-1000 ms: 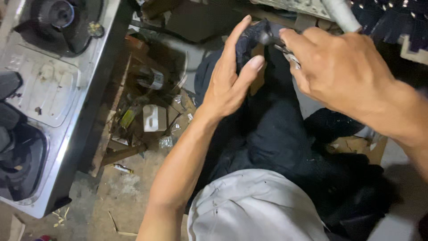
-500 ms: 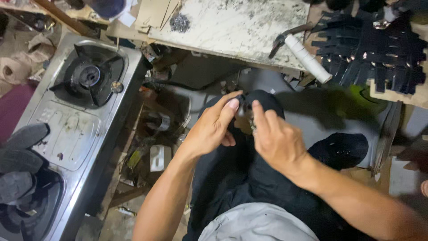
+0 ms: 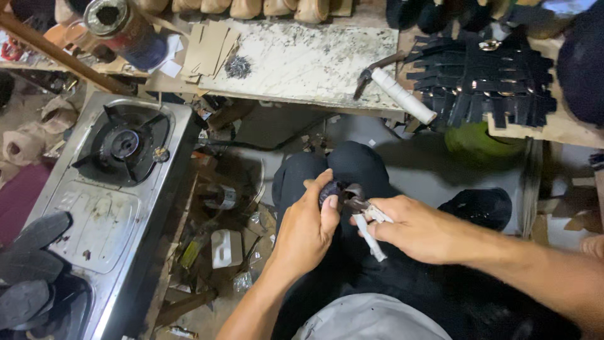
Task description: The person sits on the floor of a shoe workshop holding a shoe on their lap. They scrape and trim the sole edge with a knife, hammer the sole, press the sole and insole together, and finally cut a strip of material with red-handled shears.
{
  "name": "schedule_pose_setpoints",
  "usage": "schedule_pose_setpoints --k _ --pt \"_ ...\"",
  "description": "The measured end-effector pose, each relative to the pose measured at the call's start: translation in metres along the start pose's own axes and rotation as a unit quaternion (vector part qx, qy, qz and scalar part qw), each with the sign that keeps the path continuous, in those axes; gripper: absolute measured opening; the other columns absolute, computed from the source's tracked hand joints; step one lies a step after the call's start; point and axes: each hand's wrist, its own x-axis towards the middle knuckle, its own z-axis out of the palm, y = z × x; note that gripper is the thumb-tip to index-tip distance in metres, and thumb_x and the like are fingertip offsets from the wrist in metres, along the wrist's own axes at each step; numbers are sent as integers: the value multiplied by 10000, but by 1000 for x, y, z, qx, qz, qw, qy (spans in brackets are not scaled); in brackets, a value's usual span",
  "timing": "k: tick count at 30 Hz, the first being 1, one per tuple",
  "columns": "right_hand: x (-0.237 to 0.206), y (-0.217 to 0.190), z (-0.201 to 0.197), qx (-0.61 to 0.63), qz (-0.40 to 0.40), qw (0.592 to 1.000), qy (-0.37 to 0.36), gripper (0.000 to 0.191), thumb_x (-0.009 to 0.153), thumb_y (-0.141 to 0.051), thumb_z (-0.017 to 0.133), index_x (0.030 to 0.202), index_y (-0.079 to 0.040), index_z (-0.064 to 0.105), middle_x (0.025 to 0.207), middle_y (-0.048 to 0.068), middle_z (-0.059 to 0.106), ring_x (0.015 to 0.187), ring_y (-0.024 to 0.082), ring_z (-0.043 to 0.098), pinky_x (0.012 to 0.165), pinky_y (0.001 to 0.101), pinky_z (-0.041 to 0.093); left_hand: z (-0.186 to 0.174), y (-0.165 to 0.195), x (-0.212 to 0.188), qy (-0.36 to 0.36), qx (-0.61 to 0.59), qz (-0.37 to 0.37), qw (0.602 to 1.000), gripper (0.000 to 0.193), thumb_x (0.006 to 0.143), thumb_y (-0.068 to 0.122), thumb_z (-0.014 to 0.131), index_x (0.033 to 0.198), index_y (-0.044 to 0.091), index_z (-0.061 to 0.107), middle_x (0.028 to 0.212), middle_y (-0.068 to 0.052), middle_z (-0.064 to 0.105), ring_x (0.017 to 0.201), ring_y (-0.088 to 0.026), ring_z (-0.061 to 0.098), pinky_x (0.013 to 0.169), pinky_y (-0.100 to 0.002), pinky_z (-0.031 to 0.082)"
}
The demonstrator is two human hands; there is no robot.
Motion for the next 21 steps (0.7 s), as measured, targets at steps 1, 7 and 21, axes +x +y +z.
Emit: schedule_pose_setpoints --k 1,7,21 --pt "-5 -7 -6 -83 15 996 -9 256 896 -111 559 1096 -7 679 866 128 739 821 258 699 750 386 557 2 2 -2 -8 2 -4 1000 460 1031 255 486 1415 3 492 1056 -306 689 905 -495 678 787 -529 528" --pt "-26 -41 -23 -365 -121 922 53 646 762 -65 644 1397 -8 535 996 160 630 771 369 677 648 472 534 1 7 0 -72 13 -17 997 505 1016 288 506 1431 4 463 1152 -323 675 953 -505 673 834 -531 525" --pt "59 43 27 -443 -215 805 331 584 915 -34 676 1472 65 533 1035 217 608 774 403 658 680 461 550 -13 -51 46 -112 -174 -65 976 666 1040 512 410 1506 39 456 753 -121 705 515 -169 722 538 -328 604"
